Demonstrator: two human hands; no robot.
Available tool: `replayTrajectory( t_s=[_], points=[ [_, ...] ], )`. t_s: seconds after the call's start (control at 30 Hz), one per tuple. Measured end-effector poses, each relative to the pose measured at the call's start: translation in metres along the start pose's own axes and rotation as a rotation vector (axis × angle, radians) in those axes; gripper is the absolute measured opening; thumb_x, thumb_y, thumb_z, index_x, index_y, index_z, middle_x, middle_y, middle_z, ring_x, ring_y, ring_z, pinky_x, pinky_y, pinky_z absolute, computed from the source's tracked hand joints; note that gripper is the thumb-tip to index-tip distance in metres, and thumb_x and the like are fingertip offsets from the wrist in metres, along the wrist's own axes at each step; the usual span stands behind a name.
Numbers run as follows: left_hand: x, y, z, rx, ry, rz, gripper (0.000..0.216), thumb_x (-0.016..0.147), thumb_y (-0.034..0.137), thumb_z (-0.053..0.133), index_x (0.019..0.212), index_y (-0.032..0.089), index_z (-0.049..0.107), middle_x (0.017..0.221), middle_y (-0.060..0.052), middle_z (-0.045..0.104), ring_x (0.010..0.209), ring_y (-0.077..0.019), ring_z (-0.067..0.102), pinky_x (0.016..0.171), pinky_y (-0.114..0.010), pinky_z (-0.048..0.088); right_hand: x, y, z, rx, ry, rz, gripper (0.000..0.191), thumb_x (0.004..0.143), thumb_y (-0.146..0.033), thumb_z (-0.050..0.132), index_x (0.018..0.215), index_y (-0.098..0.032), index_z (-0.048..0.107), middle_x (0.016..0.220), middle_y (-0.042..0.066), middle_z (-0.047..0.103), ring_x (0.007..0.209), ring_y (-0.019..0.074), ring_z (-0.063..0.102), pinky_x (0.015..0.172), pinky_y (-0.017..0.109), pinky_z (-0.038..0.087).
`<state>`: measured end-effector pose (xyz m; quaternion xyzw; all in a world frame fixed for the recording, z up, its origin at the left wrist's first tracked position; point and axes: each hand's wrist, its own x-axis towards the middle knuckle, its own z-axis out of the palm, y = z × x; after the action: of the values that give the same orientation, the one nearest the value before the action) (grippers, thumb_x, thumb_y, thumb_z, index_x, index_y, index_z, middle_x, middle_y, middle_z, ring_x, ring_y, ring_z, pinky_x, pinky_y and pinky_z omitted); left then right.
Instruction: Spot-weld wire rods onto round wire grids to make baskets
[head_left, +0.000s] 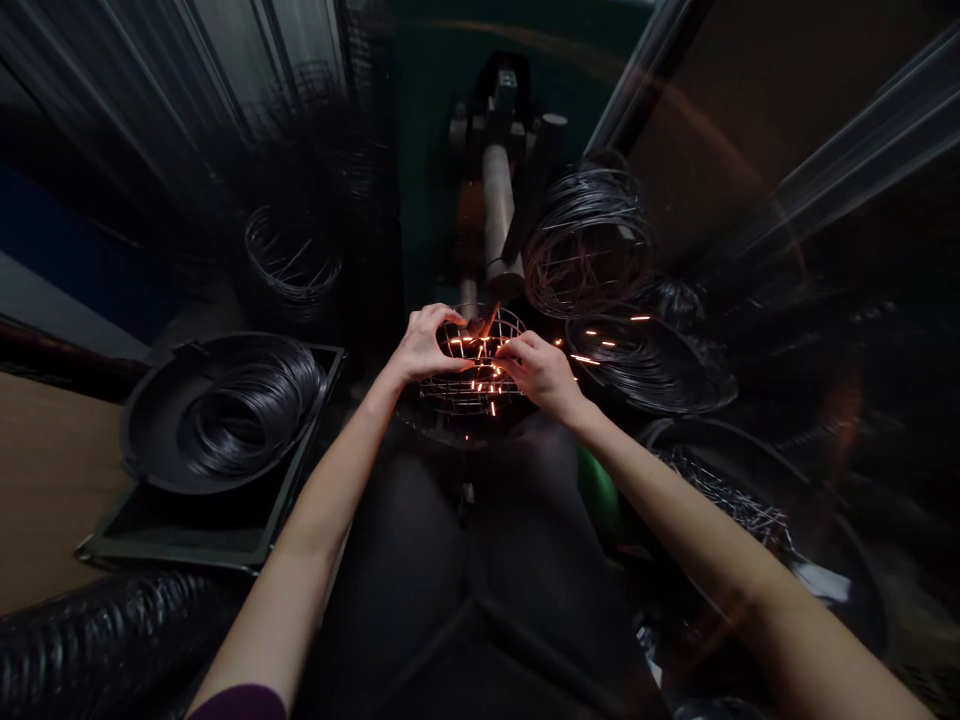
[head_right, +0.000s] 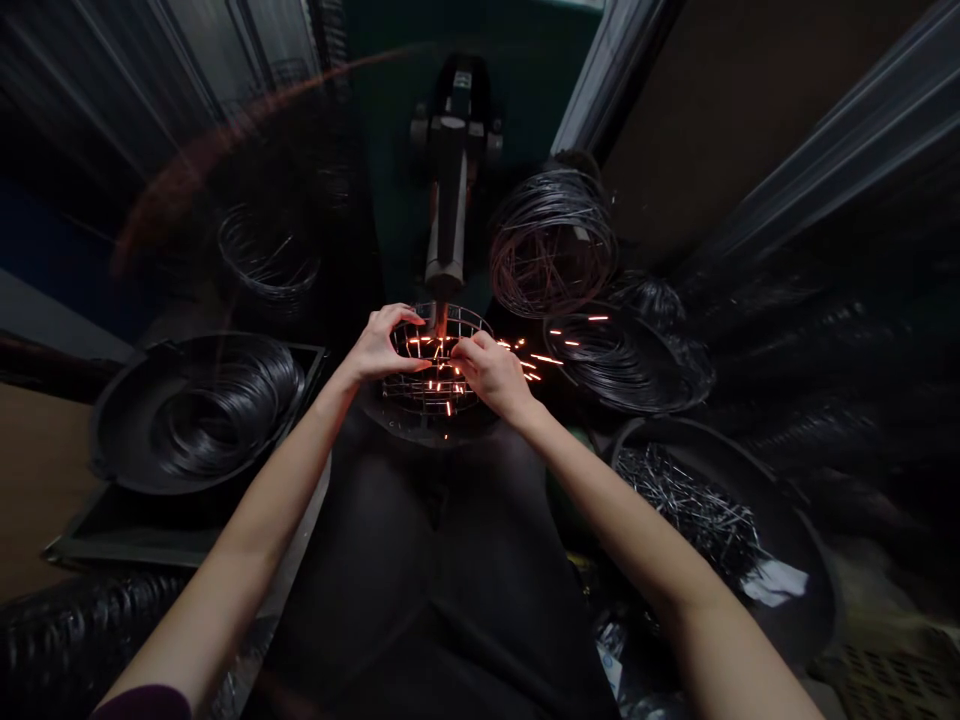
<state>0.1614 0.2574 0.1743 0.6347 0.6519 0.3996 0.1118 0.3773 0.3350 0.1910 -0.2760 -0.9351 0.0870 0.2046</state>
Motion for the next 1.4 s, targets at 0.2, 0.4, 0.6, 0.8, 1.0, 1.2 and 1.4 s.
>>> replayTrajectory(
  t_s=[0.2,0.4,0.6,0.8,1.0,1.2,1.4],
  points=[
    [0.009,-0.007,-0.003,0.008,0.026,-0.044,0.056,0.057,0.033,0.085,0.107,0.022,0.062,0.119,-0.004,0.060,0.119,-0.0288,0.052,0.105,-0.043,0.040,0.016,0.003,0.004,0.039,0.025,0.073,0.015,0.092,-0.030,0.057,0.099,-0.021,0.067,0.096,0.007,0.065,0.081,0.0186,0.060,0.069,0.028,0.044],
    [0.021,-0.016,-0.007,-0.018,0.035,-0.132,0.056,0.056,0.028,0.086,0.107,0.021,0.063,0.119,-0.005,0.059,0.115,-0.0274,0.053,0.104,-0.044,0.043,0.037,0.007,0.010,0.090,0.086,0.110,0.015,0.087,-0.031,0.059,0.091,-0.019,0.067,0.092,0.007,0.064,0.077,0.0191,0.059,0.069,0.030,0.046],
    [0.014,-0.013,-0.002,-0.052,0.073,-0.149,0.055,0.058,0.032,0.087,0.105,0.020,0.062,0.117,-0.005,0.059,0.113,-0.0251,0.053,0.102,-0.040,0.043,0.025,0.016,-0.003,0.152,0.153,0.106,0.017,0.084,-0.032,0.064,0.094,-0.019,0.070,0.090,0.005,0.063,0.071,0.0155,0.056,0.072,0.029,0.046],
    [0.011,-0.004,0.006,-0.040,0.117,-0.192,0.057,0.056,0.034,0.088,0.105,0.021,0.062,0.118,-0.005,0.059,0.115,-0.0271,0.052,0.102,-0.042,0.042,0.004,0.028,-0.018,0.201,0.134,0.162,0.022,0.084,-0.034,0.063,0.099,-0.020,0.071,0.086,0.004,0.063,0.058,0.0125,0.048,0.065,0.029,0.045],
    [0.013,-0.006,0.003,-0.043,0.078,-0.177,0.059,0.055,0.031,0.087,0.108,0.023,0.061,0.119,-0.004,0.058,0.115,-0.0274,0.052,0.103,-0.042,0.042,-0.014,0.028,-0.025,0.239,0.146,0.189,0.026,0.086,-0.040,0.061,0.100,-0.021,0.071,0.089,0.005,0.066,0.058,0.0126,0.048,0.065,0.030,0.046],
    [0.015,-0.007,-0.002,-0.022,0.090,-0.188,0.058,0.056,0.031,0.087,0.106,0.023,0.060,0.118,-0.004,0.058,0.116,-0.0273,0.052,0.104,-0.042,0.042,-0.031,0.035,-0.029,0.269,0.155,0.239,0.030,0.085,-0.045,0.061,0.099,-0.020,0.072,0.085,0.005,0.067,0.056,0.0124,0.048,0.062,0.030,0.046],
    [0.021,-0.012,-0.002,-0.029,0.080,-0.209,0.058,0.057,0.034,0.087,0.107,0.023,0.061,0.119,-0.005,0.060,0.116,-0.0267,0.054,0.105,-0.042,0.042,-0.039,0.041,-0.031,0.280,0.143,0.270,0.030,0.084,-0.044,0.061,0.099,-0.021,0.071,0.087,0.005,0.069,0.057,0.0126,0.049,0.062,0.030,0.046]
  ],
)
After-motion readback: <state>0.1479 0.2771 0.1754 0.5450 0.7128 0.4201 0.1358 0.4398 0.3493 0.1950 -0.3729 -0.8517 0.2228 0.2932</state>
